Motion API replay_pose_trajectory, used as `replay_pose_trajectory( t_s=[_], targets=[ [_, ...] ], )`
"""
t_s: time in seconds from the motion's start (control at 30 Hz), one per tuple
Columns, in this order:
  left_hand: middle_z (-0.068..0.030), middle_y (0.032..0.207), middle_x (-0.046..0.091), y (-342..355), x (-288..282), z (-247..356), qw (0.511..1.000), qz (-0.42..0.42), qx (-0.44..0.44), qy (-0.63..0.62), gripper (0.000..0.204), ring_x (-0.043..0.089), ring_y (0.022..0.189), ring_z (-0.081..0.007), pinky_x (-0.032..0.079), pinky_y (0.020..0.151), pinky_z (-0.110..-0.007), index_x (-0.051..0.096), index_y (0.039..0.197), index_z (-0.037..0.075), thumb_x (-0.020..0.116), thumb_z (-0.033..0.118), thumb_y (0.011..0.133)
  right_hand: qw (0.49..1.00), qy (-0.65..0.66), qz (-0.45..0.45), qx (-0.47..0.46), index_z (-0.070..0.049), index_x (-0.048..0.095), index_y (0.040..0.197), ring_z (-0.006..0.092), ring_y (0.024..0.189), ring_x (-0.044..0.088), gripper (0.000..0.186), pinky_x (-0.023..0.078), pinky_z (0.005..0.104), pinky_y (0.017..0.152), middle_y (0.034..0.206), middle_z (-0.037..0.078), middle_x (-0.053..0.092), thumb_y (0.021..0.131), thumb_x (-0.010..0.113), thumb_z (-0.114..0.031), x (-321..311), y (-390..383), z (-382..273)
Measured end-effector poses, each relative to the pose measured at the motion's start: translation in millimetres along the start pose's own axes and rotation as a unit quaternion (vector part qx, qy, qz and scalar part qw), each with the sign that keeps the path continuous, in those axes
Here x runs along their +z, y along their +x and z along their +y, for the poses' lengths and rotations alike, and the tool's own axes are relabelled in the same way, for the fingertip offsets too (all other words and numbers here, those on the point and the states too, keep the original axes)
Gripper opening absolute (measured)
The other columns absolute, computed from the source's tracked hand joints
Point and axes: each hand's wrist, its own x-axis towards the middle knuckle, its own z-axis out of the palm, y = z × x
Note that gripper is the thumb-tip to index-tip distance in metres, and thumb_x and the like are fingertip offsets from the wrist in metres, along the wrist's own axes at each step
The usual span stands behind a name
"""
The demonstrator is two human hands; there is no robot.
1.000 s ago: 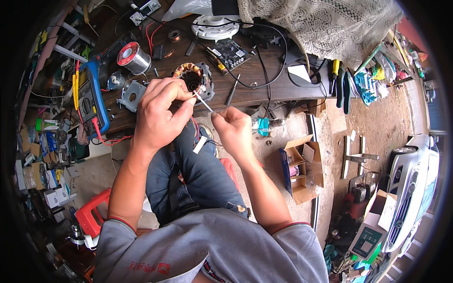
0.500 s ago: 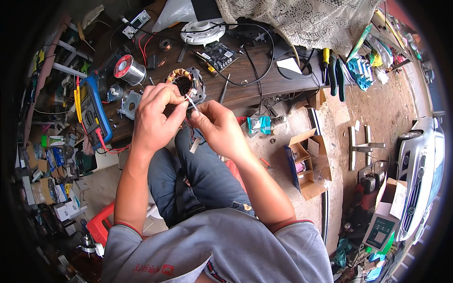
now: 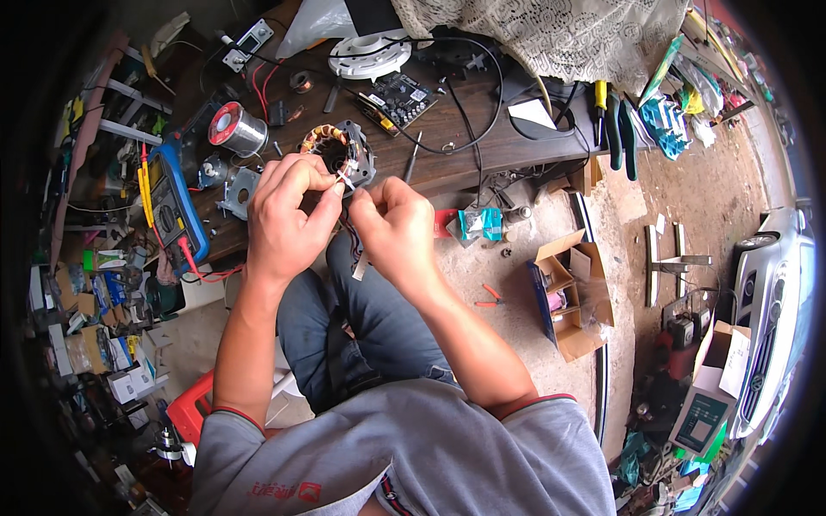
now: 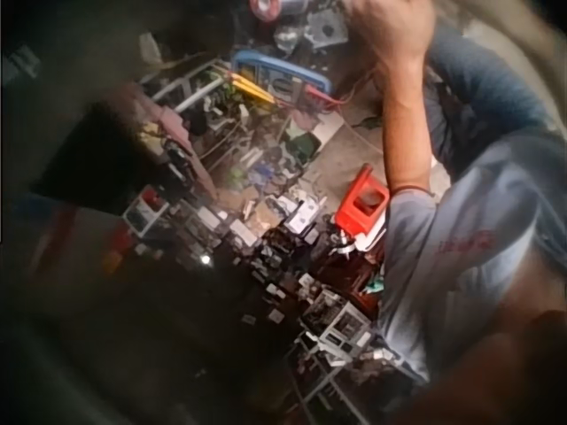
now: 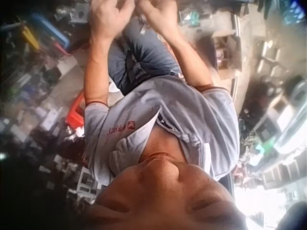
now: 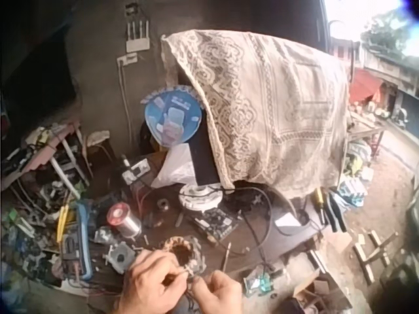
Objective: The person sits at a workbench and repairs a small electric motor. They strip wire ends, connect wires to the motor's coil, and secure the connections with heat shrink tubing using a lighter. The person then reassembles the motor housing.
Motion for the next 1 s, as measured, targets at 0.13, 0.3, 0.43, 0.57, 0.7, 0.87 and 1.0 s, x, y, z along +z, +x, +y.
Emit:
replay_pose_trajectory(
  t_s=[0.13,0.3,0.43,0.57,0.7,0.87,1.0],
  targets=[
    [-0.0054,0.086,0.062,1,-2,5,0.999,-0.023,-0.019,0.014,0.016,0.058,0.082,-0.0308,0.049,0.07,-0.042,0.057,0.08,0.007,0.072,0.008,0.076,0.999,0.044,0.006,0.002,0.0,0.054,0.069,0.0034,0.059,0.047,0.025,0.04,0.0241,0.05,0.062,0.0,0.058,0.088,0.069,-0.009,-1,-10,-6],
    [-0.0055,0.087,0.062,2,-4,3,0.999,-0.022,-0.017,0.021,0.016,0.058,0.082,-0.031,0.049,0.07,-0.042,0.056,0.08,0.007,0.072,0.008,0.076,0.995,0.098,0.001,0.02,-0.002,0.05,0.063,0.0019,0.057,0.045,0.03,0.039,0.0234,0.048,0.059,-0.002,0.055,0.086,0.07,-0.006,1,0,-9],
    [-0.0055,0.086,0.061,1,-3,4,0.999,-0.02,-0.014,0.024,0.016,0.058,0.082,-0.031,0.049,0.069,-0.042,0.056,0.08,0.007,0.072,0.008,0.076,0.996,0.092,0.0,0.007,-0.004,0.048,0.06,0.0011,0.056,0.042,0.034,0.036,0.0225,0.047,0.058,-0.004,0.053,0.085,0.07,-0.005,2,1,-19],
    [-0.0055,0.087,0.061,1,-3,5,0.999,-0.021,-0.013,0.029,0.016,0.058,0.082,-0.0309,0.049,0.07,-0.042,0.057,0.08,0.007,0.072,0.009,0.076,0.997,0.081,0.003,-0.019,-0.005,0.048,0.061,0.0,0.056,0.039,0.034,0.031,0.0209,0.047,0.059,-0.006,0.05,0.086,0.07,-0.004,2,-4,-21],
    [-0.0056,0.087,0.061,1,-2,3,1.0,-0.015,-0.016,0.019,0.016,0.058,0.082,-0.0308,0.049,0.07,-0.042,0.057,0.08,0.007,0.072,0.009,0.076,0.995,0.086,0.018,-0.039,-0.005,0.049,0.063,0.0,0.056,0.039,0.033,0.031,0.0204,0.047,0.06,-0.006,0.051,0.088,0.071,-0.004,3,-7,-14],
    [-0.0055,0.087,0.061,1,-2,3,1.0,-0.013,-0.013,0.015,0.015,0.058,0.082,-0.0306,0.05,0.07,-0.042,0.056,0.08,0.007,0.071,0.008,0.076,0.997,0.055,-0.008,0.049,-0.002,0.054,0.065,0.0013,0.057,0.042,0.032,0.034,0.0225,0.047,0.06,-0.004,0.055,0.087,0.073,-0.013,-6,3,-9],
    [-0.0058,0.087,0.061,0,-4,1,1.0,-0.015,-0.013,0.009,0.015,0.058,0.082,-0.0308,0.049,0.07,-0.042,0.056,0.08,0.007,0.071,0.008,0.076,0.997,0.027,-0.033,0.069,-0.006,0.053,0.064,0.0022,0.054,0.042,0.034,0.032,0.0226,0.047,0.059,-0.004,0.053,0.087,0.075,-0.016,-9,9,-12]
  ],
)
